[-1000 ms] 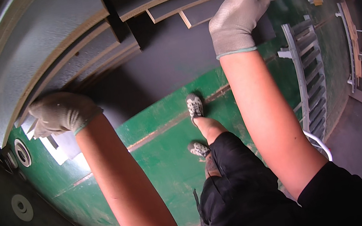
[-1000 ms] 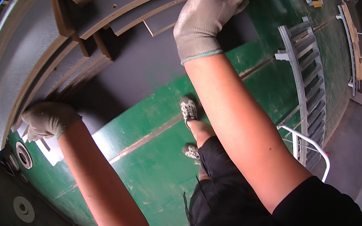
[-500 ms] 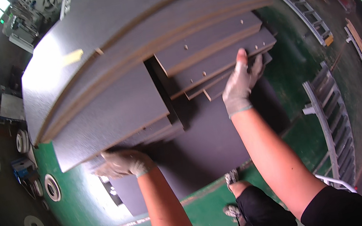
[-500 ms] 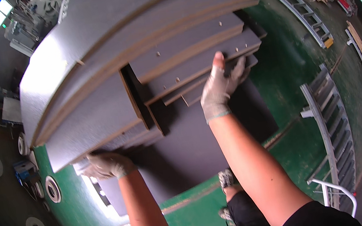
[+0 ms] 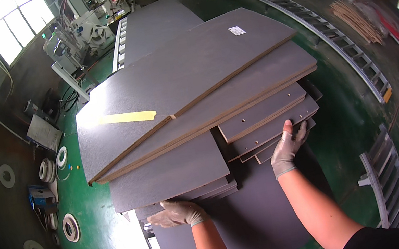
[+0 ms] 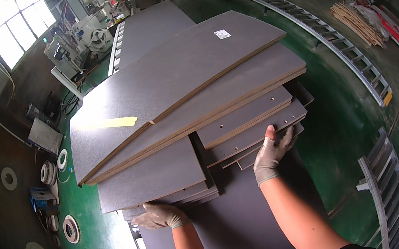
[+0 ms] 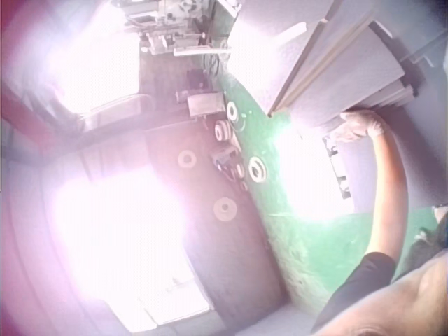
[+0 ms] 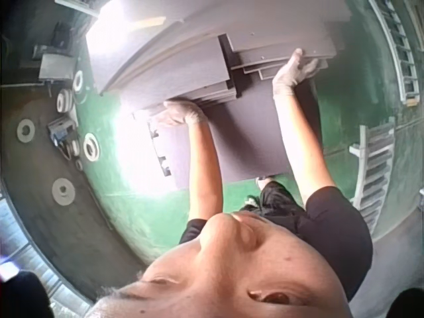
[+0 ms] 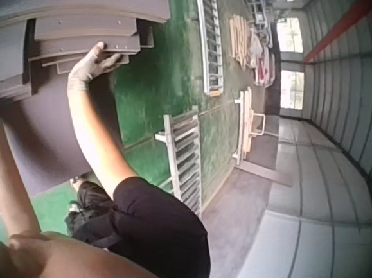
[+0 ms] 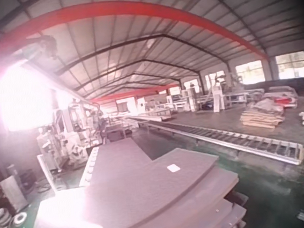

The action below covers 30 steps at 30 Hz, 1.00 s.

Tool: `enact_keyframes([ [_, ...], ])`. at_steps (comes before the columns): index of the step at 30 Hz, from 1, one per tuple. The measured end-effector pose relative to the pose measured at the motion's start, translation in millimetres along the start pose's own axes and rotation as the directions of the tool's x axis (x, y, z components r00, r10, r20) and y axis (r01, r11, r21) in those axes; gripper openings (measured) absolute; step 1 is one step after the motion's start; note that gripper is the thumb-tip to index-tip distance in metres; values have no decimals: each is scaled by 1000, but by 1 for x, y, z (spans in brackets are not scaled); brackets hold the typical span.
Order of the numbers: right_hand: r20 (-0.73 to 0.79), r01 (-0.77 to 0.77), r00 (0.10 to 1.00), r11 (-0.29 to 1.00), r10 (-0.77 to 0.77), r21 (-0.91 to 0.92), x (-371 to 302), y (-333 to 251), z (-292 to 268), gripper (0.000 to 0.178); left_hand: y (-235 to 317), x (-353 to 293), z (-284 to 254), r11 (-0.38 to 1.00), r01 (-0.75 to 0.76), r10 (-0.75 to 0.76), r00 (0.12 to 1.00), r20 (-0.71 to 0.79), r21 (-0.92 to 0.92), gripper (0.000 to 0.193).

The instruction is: The person picks up dark gray wood panels and feeds them one at a time into an automated edge-banding machine, then gathers and stacks processed panels onto a worktable.

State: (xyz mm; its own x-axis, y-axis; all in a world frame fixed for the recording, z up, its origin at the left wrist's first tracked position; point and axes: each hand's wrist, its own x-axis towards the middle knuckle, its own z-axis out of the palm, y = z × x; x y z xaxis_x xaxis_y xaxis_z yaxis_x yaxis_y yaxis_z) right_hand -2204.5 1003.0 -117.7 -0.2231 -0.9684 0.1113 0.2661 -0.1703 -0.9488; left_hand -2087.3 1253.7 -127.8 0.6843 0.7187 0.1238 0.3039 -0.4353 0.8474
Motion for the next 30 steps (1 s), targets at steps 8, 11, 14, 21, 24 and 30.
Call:
enact_keyframes([
  [8,-9,-50,999,998,50,-40,34,19,61,85,37,0,57,993,67,-74,994,81,95,84],
  [11,-27,-59,998,997,58,-50,45,31,88,88,52,7,83,992,70,-79,993,83,108,84],
  [14,-53,-69,997,994,64,-89,53,38,122,89,67,17,115,991,34,-43,997,67,126,83],
  [21,-37,-67,997,996,64,-67,82,67,203,90,127,38,194,999,17,-19,999,42,51,83],
  [24,-65,-84,995,991,77,-106,96,80,250,92,154,53,239,998,-31,30,999,25,51,84],
  [30,-105,-89,992,980,71,-180,121,99,341,93,197,80,320,999,-41,39,997,70,33,85],
])
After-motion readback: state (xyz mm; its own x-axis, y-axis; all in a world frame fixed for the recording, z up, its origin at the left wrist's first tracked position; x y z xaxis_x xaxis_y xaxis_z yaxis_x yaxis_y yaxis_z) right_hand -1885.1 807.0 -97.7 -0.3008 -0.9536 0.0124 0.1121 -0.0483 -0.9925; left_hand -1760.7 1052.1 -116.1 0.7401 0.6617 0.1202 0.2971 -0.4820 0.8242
